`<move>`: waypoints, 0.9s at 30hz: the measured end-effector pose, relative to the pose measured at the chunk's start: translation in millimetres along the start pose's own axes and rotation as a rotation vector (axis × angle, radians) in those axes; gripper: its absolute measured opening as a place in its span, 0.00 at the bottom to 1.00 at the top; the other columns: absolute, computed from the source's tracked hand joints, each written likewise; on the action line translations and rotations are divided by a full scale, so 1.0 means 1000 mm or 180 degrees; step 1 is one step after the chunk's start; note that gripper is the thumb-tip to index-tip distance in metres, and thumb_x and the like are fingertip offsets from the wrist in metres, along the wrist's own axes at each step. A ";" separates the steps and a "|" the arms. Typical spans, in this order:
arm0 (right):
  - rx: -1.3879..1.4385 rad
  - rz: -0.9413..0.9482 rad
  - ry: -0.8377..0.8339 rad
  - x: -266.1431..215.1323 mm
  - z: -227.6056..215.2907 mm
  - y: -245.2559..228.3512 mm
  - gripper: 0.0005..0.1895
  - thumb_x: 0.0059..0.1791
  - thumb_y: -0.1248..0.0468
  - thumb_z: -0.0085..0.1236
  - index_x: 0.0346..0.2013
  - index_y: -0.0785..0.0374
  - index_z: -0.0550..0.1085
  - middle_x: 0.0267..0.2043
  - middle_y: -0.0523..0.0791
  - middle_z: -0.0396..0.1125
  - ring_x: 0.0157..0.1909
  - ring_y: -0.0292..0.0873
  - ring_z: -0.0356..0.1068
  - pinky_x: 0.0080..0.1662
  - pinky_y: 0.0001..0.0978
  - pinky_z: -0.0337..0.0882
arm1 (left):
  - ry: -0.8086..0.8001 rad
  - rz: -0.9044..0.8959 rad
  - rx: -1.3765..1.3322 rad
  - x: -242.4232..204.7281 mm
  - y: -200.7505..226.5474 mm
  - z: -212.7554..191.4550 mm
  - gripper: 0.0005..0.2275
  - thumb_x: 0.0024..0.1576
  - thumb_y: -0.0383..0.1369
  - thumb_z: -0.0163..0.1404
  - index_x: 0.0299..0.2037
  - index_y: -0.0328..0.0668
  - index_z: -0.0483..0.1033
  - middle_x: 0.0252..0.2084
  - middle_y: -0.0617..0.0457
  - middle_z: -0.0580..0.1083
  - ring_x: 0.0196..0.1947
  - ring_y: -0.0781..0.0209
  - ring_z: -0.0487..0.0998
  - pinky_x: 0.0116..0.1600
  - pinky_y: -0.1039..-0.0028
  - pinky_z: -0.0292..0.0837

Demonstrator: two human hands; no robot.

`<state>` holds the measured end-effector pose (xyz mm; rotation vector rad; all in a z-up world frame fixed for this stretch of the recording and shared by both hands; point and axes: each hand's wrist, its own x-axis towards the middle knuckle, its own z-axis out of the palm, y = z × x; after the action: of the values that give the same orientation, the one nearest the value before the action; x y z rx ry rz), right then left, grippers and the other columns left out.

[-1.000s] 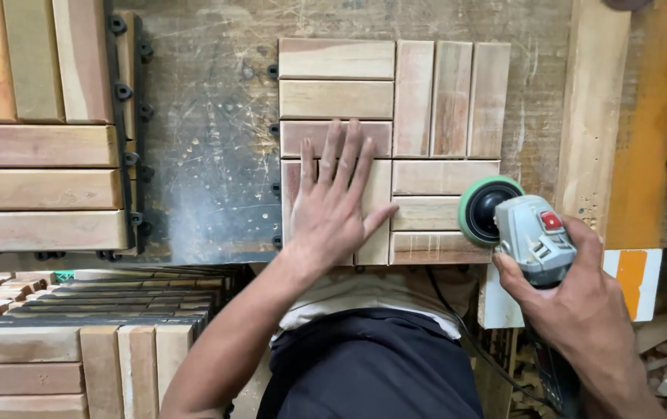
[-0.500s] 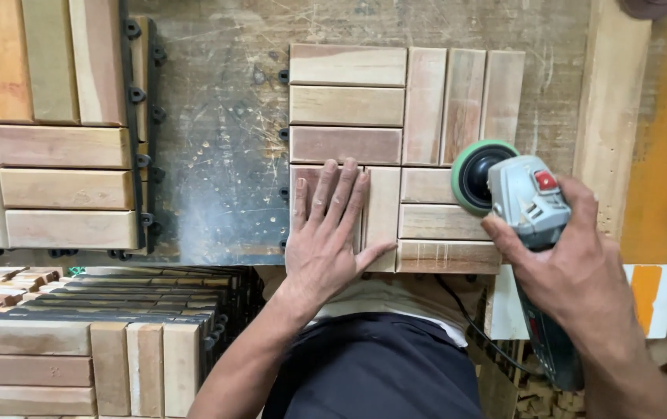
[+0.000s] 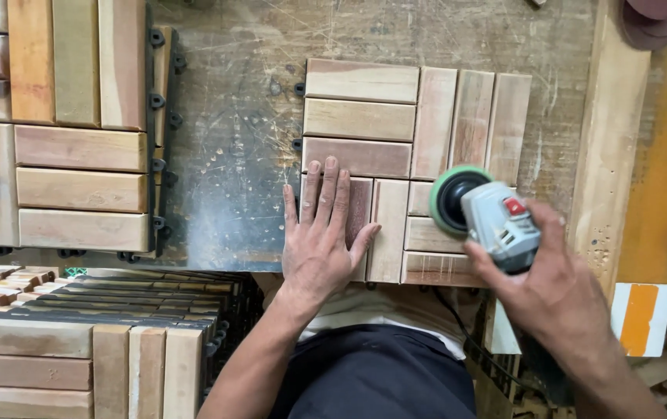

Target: Sanding the surface of interlocking wooden floor tiles using an angle grinder with a sanding disc.

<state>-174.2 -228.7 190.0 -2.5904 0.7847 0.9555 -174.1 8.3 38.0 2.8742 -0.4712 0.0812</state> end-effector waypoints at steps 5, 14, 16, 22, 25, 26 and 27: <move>0.0461 0.0421 0.0368 0.025 -0.042 -0.021 0.45 0.48 0.38 0.52 0.74 0.50 0.51 0.59 0.59 0.65 0.56 0.64 0.69 0.54 0.62 0.70 | -0.0010 -0.0002 0.0009 0.002 0.000 -0.003 0.44 0.64 0.65 0.47 0.78 0.43 0.43 0.81 0.48 0.42 0.82 0.50 0.41 0.82 0.45 0.38; 0.0509 0.0207 0.0809 0.058 -0.070 -0.041 0.44 0.50 0.37 0.52 0.75 0.52 0.53 0.58 0.59 0.64 0.58 0.63 0.64 0.53 0.64 0.66 | 0.0148 0.0043 -0.0102 0.003 0.000 -0.006 0.45 0.62 0.65 0.49 0.78 0.43 0.44 0.81 0.47 0.44 0.82 0.48 0.42 0.81 0.44 0.40; 0.0531 0.0196 0.0818 0.064 -0.072 -0.045 0.45 0.50 0.36 0.51 0.75 0.51 0.52 0.60 0.62 0.60 0.61 0.64 0.61 0.56 0.64 0.63 | 0.0172 0.0038 -0.0121 0.003 0.001 -0.006 0.45 0.62 0.64 0.50 0.78 0.43 0.44 0.81 0.47 0.44 0.82 0.49 0.42 0.81 0.45 0.41; 0.0600 -0.0102 0.0994 0.080 -0.078 -0.056 0.42 0.52 0.37 0.53 0.73 0.54 0.55 0.54 0.55 0.69 0.54 0.60 0.68 0.50 0.61 0.67 | 0.0237 0.0015 -0.0210 0.003 0.001 -0.007 0.45 0.61 0.63 0.51 0.78 0.43 0.46 0.81 0.46 0.45 0.82 0.48 0.43 0.81 0.44 0.42; 0.0606 -0.0125 0.0974 0.082 -0.078 -0.065 0.40 0.52 0.38 0.54 0.71 0.53 0.55 0.56 0.55 0.67 0.55 0.62 0.67 0.52 0.63 0.66 | 0.0249 0.0016 -0.0158 0.004 0.002 -0.008 0.44 0.61 0.64 0.50 0.78 0.42 0.49 0.80 0.47 0.47 0.81 0.49 0.44 0.81 0.45 0.42; 0.0560 -0.0172 0.0951 0.083 -0.077 -0.067 0.40 0.52 0.37 0.53 0.71 0.53 0.55 0.56 0.56 0.68 0.55 0.63 0.68 0.52 0.62 0.66 | 0.0245 0.0010 -0.0171 0.004 0.002 -0.008 0.44 0.61 0.63 0.50 0.78 0.43 0.49 0.80 0.47 0.47 0.81 0.49 0.45 0.80 0.45 0.43; 0.0513 -0.0219 0.0929 0.084 -0.076 -0.069 0.40 0.53 0.37 0.53 0.70 0.54 0.55 0.55 0.56 0.69 0.55 0.65 0.68 0.53 0.62 0.66 | 0.0240 0.0004 -0.0185 0.004 0.002 -0.008 0.44 0.60 0.63 0.50 0.77 0.43 0.49 0.80 0.46 0.47 0.81 0.49 0.45 0.80 0.44 0.43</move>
<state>-41.9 -237.9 195.3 -2.6256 0.7993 0.4780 -170.8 7.5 46.4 2.8028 -0.4534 0.1726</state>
